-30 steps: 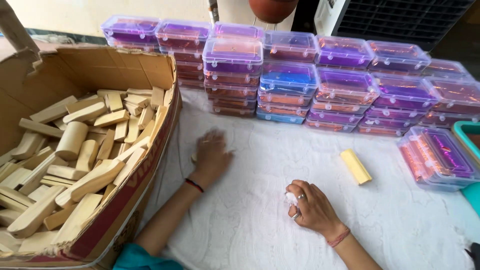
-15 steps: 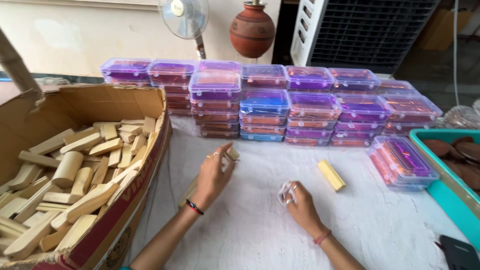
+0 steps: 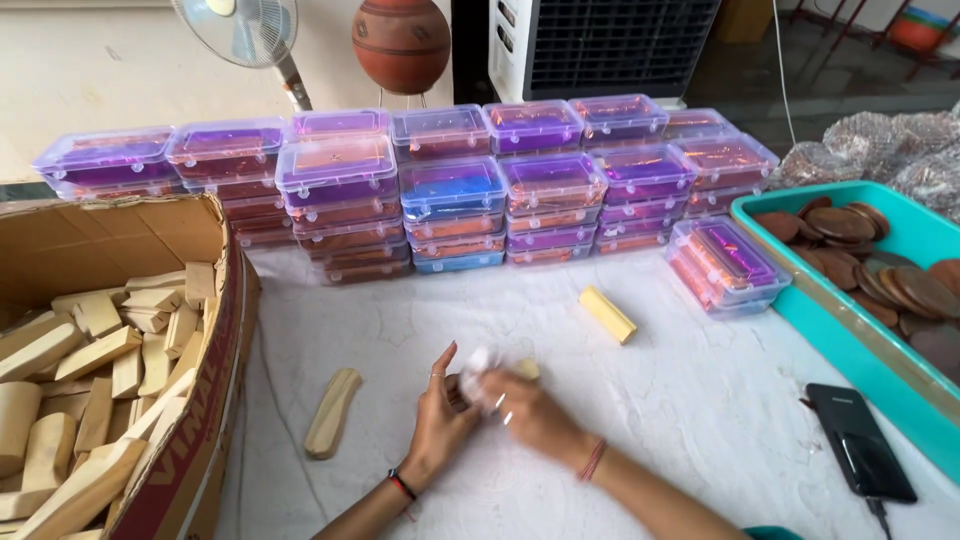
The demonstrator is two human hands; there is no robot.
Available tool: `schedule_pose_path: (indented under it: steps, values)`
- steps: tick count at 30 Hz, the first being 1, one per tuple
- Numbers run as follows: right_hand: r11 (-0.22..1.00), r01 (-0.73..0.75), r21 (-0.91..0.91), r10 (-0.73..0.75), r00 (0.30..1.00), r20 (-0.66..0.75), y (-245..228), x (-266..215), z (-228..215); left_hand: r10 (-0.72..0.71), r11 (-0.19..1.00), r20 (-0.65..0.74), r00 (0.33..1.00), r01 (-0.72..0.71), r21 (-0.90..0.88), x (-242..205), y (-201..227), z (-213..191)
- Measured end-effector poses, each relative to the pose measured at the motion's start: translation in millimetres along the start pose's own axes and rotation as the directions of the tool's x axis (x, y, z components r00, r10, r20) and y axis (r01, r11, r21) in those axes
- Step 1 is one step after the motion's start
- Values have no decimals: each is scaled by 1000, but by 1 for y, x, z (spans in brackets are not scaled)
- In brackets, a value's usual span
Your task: Wrapping small rectangular blocks in foil and placing them into a plastic container.
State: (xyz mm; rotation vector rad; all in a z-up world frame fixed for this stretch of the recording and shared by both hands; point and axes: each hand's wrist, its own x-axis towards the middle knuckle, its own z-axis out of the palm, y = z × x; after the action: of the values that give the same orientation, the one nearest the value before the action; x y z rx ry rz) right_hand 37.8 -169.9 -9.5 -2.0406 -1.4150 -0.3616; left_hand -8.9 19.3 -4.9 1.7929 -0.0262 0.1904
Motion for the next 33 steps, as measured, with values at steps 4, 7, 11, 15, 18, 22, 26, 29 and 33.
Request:
schedule_pose_path:
  steps: [4, 7, 11, 15, 18, 22, 26, 29, 33]
  values:
    - [981, -184, 66, 191, 975, -113, 17, -2, -14, 61, 984, 6, 998, -59, -171, 9, -12, 4]
    - [989, -140, 37, 143, 984, -107, -13, 3, -10, 20, 990, 9, 1000, -19, -137, 5, 0, 4]
    - [971, -220, 93, 227, 971, -78, 8, 1, -14, 45, 973, 10, 999, -42, -225, 7, -12, 5]
    - [902, -432, 16, 427, 886, -179, 24, -1, -35, -55, 986, 32, 998, 59, -155, 6, 5, 2]
    - [951, -299, 84, 309, 932, -191, -16, 6, -20, -50, 991, 48, 998, 56, -122, 6, 1, 3]
    - [998, -68, 14, 69, 997, -43, -20, 12, -22, 123, 990, 25, 992, -120, -78, 6, -6, 5]
    - [960, -263, 94, 272, 957, -105, 33, -4, -27, -44, 995, 65, 997, 50, -88, 5, 8, 1]
    - [903, -424, -66, 403, 891, -209, 19, -3, -26, 0, 998, 66, 998, 4, -64, 5, 1, 2]
    - [929, -115, -352, 64, 986, -152, -15, 3, -11, -61, 996, 40, 997, 64, -68, 5, 7, 1]
